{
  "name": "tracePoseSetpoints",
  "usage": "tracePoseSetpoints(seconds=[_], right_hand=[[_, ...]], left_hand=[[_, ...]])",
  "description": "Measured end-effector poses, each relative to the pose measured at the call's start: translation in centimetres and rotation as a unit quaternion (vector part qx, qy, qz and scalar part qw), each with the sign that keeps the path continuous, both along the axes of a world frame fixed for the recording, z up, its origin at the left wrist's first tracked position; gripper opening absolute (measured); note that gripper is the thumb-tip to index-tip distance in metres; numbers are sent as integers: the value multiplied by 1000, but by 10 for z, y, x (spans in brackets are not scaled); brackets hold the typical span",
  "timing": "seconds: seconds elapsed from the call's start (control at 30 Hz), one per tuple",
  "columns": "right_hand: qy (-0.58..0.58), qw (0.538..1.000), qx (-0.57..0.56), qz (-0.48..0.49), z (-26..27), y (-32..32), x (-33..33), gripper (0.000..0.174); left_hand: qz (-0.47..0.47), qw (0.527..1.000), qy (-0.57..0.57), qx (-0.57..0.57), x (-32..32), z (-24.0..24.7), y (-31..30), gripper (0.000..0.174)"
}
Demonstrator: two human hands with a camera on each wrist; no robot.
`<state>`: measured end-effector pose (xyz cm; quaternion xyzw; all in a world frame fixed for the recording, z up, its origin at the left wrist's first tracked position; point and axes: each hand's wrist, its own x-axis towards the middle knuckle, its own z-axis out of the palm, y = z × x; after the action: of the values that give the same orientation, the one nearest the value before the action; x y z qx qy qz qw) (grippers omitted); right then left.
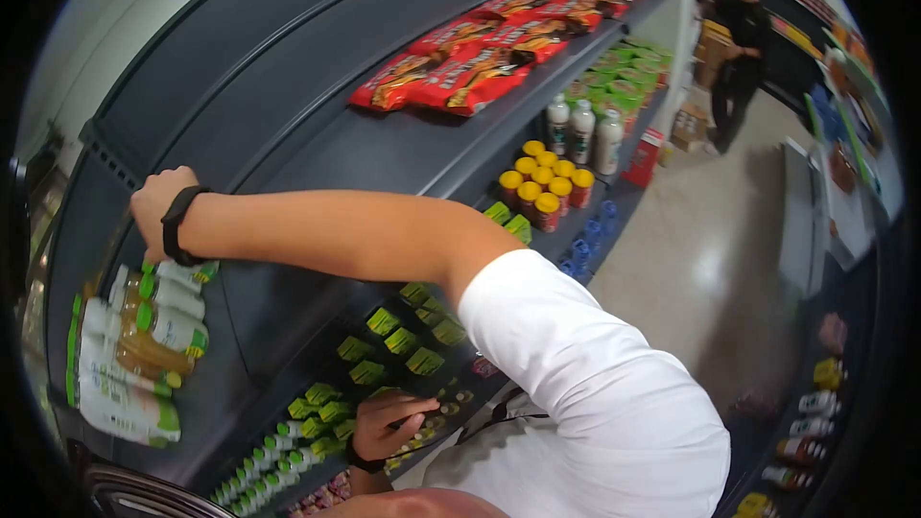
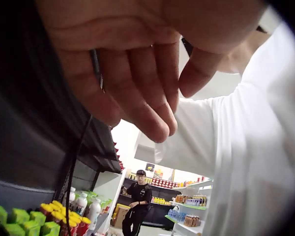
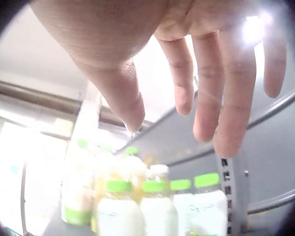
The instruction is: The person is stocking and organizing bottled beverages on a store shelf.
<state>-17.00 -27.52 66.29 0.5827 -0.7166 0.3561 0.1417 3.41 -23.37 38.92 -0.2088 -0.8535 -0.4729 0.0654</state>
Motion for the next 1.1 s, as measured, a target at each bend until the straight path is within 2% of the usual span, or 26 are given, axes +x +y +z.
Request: tracePoseSetpoints(seconds=[0.03,0.07,0.1,0.17,0.2,0.23,0.27,0.3,0.33,0.4,0.43,0.47,0.5,0.53,0.57,0.6,0.67,0.7,0.73,0.77,0.8,0.83,0.87,0.97,1.1], right_hand=[[-12,999,-28,35,1,30,8,36],[-14,993,-102,54,-11,53,15,37],[0,987,-153,40,-24,80,25,31],[-57,964,-179,190,-59,142,32,21],[-129,935,-153,292,-82,172,33,14],[-244,914,-96,309,-111,198,38,18],[-276,897,-66,339,-149,223,34,21],[-363,878,-28,310,-183,250,40,25],[-448,861,-8,243,-213,273,48,27],[-596,799,-66,51,-296,306,70,28],[-562,820,3,-104,-335,325,80,30],[-514,816,73,-254,-378,346,92,33],[-436,800,216,-350,-434,375,109,38],[-345,755,352,-433,-494,411,131,43],[-386,700,400,-449,-548,448,156,52],[-468,646,382,-467,-587,476,183,52],[-561,574,332,-496,-640,518,236,47],[-635,513,270,-510,-652,530,260,40],[-663,511,146,-527,-687,548,295,34],[-698,462,57,-544,-721,563,327,33],[-717,405,14,-567,-738,573,356,27],[-783,296,8,-547,-765,592,381,23],[-791,253,-31,-556,-777,604,409,22],[-762,186,-176,-595,-790,627,474,22],[-681,156,-296,-652,-796,631,505,21]], left_hand=[[21,999,-25,12,2,-20,0,29],[43,998,-51,23,4,-31,2,28],[71,987,-141,26,8,-28,7,23],[54,978,-179,93,11,-65,9,22],[47,971,-200,122,11,-87,8,22],[23,973,-202,110,10,-102,8,22],[-3,974,-201,101,6,-116,10,23],[-38,982,-173,68,1,-122,13,24],[-69,981,-173,47,-4,-130,12,24],[-130,976,-175,6,-8,-147,18,24],[-144,975,-164,35,-9,-156,22,23],[-147,974,-172,28,-11,-163,26,23],[-149,972,-179,20,-14,-169,30,23],[-152,971,-185,11,-19,-175,35,23],[-161,972,-172,1,-24,-181,42,24],[-171,973,-155,-1,-31,-185,49,24],[-189,975,-118,-7,-45,-185,70,24],[-194,972,-128,-39,-52,-171,84,25],[-205,969,-132,-49,-61,-162,100,24],[-218,965,-136,-60,-69,-153,117,24],[-232,960,-139,-71,-74,-147,133,24],[-261,957,-113,-59,-83,-154,152,24],[-282,951,-105,-65,-87,-150,173,25],[-354,925,-104,-87,-102,-136,245,25],[-471,873,-35,-122,-104,-133,352,24]])
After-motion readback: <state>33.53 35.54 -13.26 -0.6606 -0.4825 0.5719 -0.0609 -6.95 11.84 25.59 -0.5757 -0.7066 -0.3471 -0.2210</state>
